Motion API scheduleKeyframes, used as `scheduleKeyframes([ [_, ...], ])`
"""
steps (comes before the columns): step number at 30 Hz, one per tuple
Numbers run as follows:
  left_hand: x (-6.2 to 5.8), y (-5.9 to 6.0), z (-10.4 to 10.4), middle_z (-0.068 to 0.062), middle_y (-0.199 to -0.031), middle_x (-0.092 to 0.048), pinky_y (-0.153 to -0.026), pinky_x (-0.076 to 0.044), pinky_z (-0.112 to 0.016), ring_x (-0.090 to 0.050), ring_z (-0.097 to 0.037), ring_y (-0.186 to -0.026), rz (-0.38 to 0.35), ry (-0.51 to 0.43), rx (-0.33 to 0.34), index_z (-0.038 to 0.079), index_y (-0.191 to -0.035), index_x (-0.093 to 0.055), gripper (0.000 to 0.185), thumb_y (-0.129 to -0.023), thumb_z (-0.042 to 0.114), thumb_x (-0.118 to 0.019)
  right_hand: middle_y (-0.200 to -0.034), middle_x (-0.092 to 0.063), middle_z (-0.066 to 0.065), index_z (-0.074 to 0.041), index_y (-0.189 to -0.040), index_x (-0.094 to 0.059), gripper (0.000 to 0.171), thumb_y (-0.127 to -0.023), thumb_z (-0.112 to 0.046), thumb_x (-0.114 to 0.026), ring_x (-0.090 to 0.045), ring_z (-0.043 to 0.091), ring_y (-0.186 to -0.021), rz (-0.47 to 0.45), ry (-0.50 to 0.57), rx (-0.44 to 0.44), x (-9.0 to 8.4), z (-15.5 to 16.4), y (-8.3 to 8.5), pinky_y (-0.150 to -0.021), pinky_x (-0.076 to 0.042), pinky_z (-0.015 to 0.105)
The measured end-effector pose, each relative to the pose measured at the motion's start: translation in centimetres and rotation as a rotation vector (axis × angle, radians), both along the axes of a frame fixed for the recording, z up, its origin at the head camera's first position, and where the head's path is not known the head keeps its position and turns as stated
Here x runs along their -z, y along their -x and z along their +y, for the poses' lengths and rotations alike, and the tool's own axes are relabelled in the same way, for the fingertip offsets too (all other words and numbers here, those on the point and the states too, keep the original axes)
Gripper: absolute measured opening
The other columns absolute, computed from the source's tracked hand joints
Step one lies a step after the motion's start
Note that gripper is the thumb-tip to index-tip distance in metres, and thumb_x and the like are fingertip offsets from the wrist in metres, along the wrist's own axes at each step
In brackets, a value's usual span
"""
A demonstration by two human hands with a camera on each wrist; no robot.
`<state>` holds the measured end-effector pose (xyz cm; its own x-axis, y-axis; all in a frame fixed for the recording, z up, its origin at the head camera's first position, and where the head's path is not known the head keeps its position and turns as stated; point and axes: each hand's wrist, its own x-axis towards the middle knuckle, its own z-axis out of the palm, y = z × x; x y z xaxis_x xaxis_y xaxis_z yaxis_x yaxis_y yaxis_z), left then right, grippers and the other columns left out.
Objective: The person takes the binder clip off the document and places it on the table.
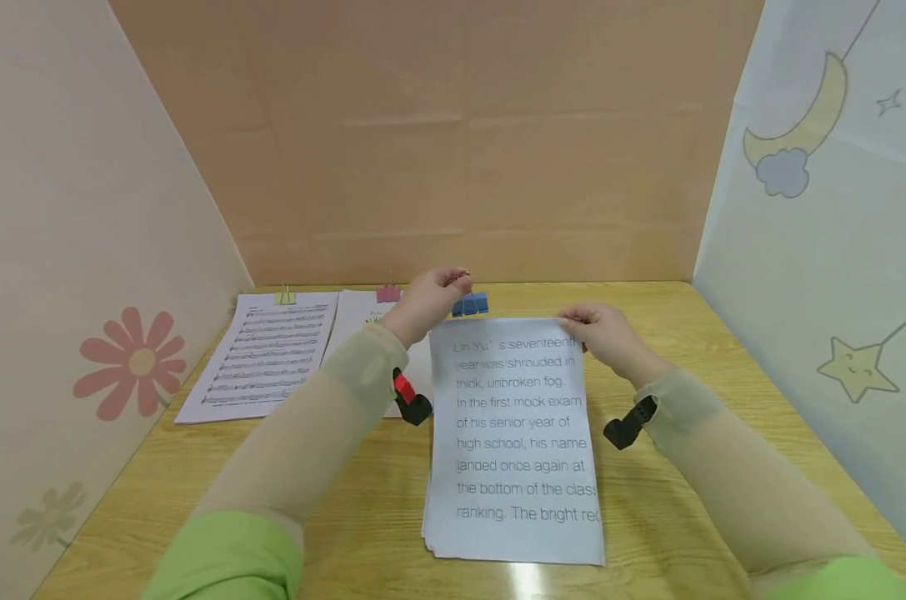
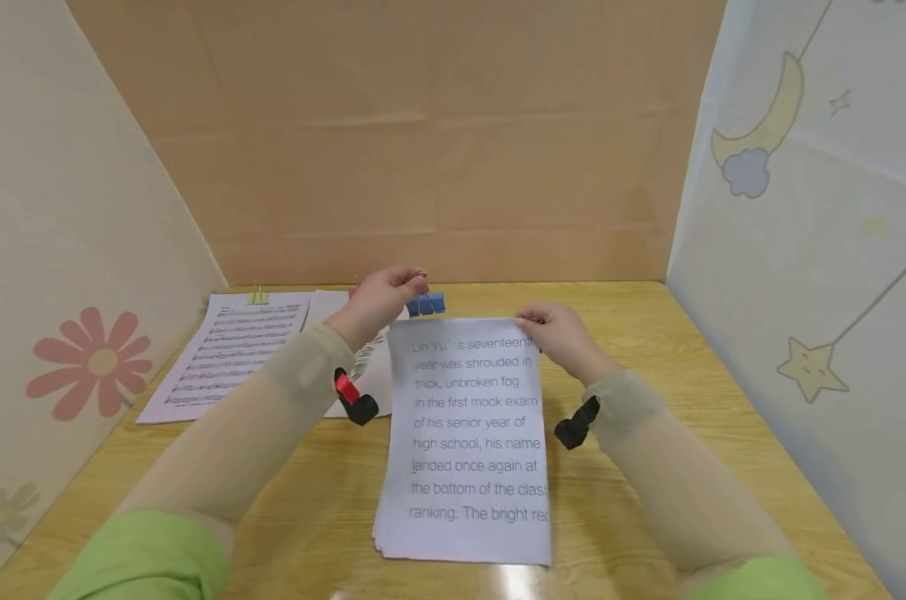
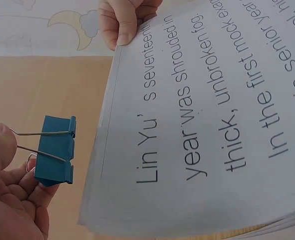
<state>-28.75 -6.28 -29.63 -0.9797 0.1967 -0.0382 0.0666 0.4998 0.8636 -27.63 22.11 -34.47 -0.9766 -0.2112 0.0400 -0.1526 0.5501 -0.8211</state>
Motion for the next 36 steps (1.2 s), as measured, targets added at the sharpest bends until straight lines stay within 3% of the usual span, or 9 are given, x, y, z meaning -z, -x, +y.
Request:
scheduleKeyframes([
  [6, 0.4, 0.0, -0.5, 0.000, -0.125, -0.060, -0.103, -0.040, -0.044, -0.052, -0.021, -0.119, 0.011, -0.019, 0.015, 0.016, -0.136, -0.053, 0.045, -0.098, 0.041, -0.052, -0.106, -0.063, 0.015, -0.002, -0.119, -0.062, 0.030, -0.100, -0.023, -0.052, -0.050, 0.026, -0.089, -0.024, -0.052, 0.006, 0.2, 1.9, -0.2, -0.070, -0.044, 0.037],
  [15, 1.8, -0.5, -1.1, -0.001, -0.128, -0.058, -0.105, -0.037, -0.047, -0.051, -0.023, -0.122, -0.037, 0.013, 0.036, 0.016, -0.135, -0.051, 0.045, -0.099, 0.043, -0.050, -0.108, -0.061, 0.017, 0.000, -0.124, -0.057, 0.032, -0.102, -0.021, -0.049, -0.052, 0.026, -0.085, -0.084, -0.098, 0.003, 0.9, 5.1, 0.0, -0.063, -0.049, 0.033],
  [27, 5.8, -1.6, -0.3, -0.005, -0.131, -0.057, -0.106, -0.035, -0.047, -0.050, -0.026, -0.126, -0.142, 0.014, 0.119, 0.011, -0.140, -0.048, 0.048, -0.100, 0.038, -0.050, -0.116, -0.057, 0.022, 0.005, -0.128, -0.052, 0.037, -0.102, -0.020, -0.048, -0.052, 0.029, -0.093, -0.134, -0.127, 0.016, 1.2, 8.1, 0.2, -0.068, -0.052, 0.033],
  [36, 8.7, -2.2, 1.7, -0.007, -0.129, -0.058, -0.102, -0.040, -0.046, -0.052, -0.027, -0.122, -0.193, 0.032, 0.152, 0.009, -0.136, -0.052, 0.048, -0.099, 0.040, -0.051, -0.124, -0.052, 0.025, 0.007, -0.132, -0.047, 0.042, -0.103, -0.024, -0.045, -0.050, 0.031, -0.102, -0.151, -0.148, 0.055, 1.6, 10.1, 0.5, -0.074, -0.052, 0.030],
])
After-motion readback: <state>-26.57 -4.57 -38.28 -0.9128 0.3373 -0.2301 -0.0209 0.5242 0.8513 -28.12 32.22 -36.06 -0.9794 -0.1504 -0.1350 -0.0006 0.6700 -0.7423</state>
